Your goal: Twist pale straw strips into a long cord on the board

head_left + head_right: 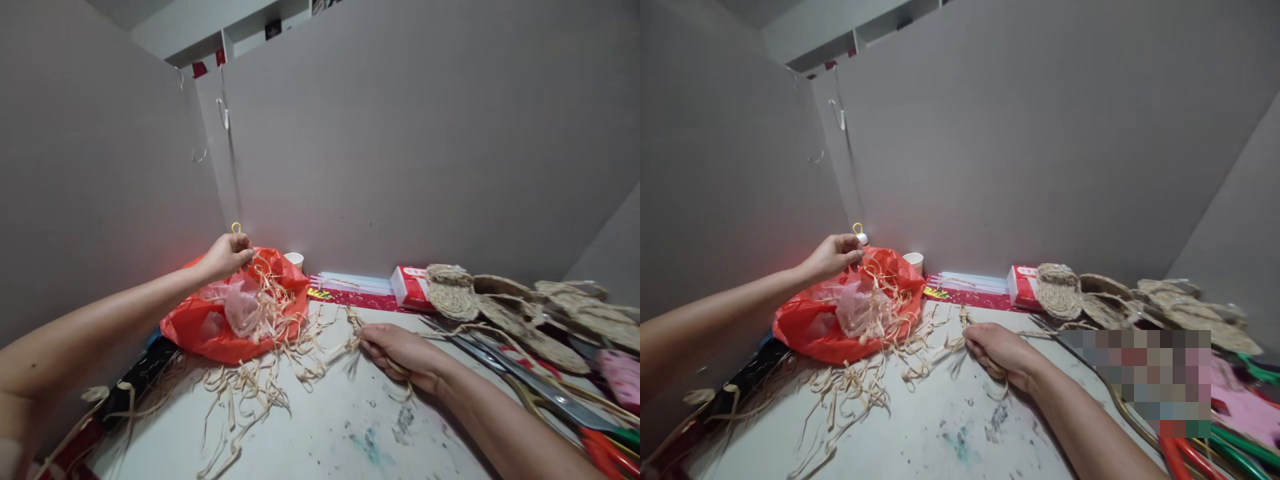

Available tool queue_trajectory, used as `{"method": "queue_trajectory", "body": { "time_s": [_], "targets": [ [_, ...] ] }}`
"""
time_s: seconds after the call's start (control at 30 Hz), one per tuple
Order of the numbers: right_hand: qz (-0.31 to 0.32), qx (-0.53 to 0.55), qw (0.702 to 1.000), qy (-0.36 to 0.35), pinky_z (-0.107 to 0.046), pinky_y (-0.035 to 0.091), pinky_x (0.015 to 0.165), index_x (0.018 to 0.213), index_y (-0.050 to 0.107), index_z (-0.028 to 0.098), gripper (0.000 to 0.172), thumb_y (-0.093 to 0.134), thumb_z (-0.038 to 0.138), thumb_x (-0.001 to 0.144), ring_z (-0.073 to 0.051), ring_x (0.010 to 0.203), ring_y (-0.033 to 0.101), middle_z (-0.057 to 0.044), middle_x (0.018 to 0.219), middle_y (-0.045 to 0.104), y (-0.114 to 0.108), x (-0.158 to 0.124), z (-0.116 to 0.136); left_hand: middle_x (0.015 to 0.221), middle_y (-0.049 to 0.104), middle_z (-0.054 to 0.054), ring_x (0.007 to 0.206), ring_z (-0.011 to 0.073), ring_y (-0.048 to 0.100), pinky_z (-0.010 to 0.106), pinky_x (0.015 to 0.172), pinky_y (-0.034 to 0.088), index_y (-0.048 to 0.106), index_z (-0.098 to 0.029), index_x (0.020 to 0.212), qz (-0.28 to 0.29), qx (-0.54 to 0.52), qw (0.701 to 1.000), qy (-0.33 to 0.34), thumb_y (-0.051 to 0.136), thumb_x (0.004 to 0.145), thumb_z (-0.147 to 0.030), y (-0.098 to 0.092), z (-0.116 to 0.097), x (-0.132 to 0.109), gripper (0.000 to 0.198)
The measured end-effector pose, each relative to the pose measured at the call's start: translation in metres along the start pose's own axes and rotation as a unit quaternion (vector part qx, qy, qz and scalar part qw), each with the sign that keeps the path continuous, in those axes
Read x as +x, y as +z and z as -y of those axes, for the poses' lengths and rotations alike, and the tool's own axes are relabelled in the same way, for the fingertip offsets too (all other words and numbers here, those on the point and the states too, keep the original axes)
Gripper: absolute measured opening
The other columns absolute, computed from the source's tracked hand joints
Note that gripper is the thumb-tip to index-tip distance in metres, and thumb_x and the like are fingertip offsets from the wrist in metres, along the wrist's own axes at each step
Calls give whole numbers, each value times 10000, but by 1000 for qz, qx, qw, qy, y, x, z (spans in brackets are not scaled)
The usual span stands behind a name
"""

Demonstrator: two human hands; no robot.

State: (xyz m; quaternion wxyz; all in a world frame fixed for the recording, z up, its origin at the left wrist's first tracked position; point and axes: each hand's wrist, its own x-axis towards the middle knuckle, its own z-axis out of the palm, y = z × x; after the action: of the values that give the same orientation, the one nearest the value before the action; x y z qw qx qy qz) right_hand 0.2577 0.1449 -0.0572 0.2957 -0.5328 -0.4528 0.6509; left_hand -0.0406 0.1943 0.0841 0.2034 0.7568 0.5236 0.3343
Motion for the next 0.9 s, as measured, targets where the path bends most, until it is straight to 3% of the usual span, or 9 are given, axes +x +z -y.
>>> {"method": "queue_trajectory", "body": {
  "time_s": [0.27, 0.43, 0.57, 0.7, 0.77, 0.9],
  "targets": [
    [7, -11, 1000, -10, -150, 62, 324, 526, 379, 180, 272, 443, 236, 784, -16, 314, 139, 84, 393, 285, -3, 6, -5, 769, 651, 46, 636, 95, 592, 245, 624, 474, 607, -119, 836, 7, -95, 995, -18, 518, 764, -133, -14, -4, -20, 116],
    [8, -11, 1000, -12, -151, 66, 323, 538, 388, 181, 270, 447, 250, 792, -17, 314, 143, 85, 394, 292, -4, 7, -5, 828, 668, 53, 678, 106, 602, 263, 674, 483, 612, -131, 831, -67, -124, 990, -21, 497, 740, -168, -24, -4, -26, 151],
    [5, -13, 1000, -9, -149, 66, 323, 541, 388, 180, 264, 466, 255, 782, -16, 315, 158, 83, 401, 306, -4, 8, -6, 812, 677, 51, 778, 153, 608, 321, 781, 479, 633, -144, 730, -55, 42, 997, -26, 441, 638, -92, -26, 1, -26, 220],
    [14, -8, 1000, -12, -153, 83, 319, 544, 391, 181, 261, 477, 262, 777, -15, 313, 155, 84, 411, 310, -5, 8, -7, 1040, 658, 68, 1011, 185, 558, 336, 913, 414, 665, -162, 851, -75, 204, 973, 75, 399, 575, -32, -13, 1, -32, 404],
    [12, -9, 1000, -11, -152, 83, 319, 547, 391, 182, 257, 478, 259, 776, -16, 314, 152, 87, 410, 302, -5, 7, -6, 1019, 664, 67, 948, 164, 576, 301, 852, 436, 658, -165, 902, -53, 196, 975, 89, 392, 612, -39, -2, -3, -38, 414],
    [1, -12, 1000, -1, -147, 76, 318, 546, 389, 182, 254, 464, 251, 779, -14, 309, 145, 88, 401, 299, -4, 4, -4, 810, 672, 39, 688, 109, 568, 229, 640, 430, 644, -153, 877, 104, 176, 972, 114, 432, 709, -105, 14, -16, -51, 275]
  ]
}}
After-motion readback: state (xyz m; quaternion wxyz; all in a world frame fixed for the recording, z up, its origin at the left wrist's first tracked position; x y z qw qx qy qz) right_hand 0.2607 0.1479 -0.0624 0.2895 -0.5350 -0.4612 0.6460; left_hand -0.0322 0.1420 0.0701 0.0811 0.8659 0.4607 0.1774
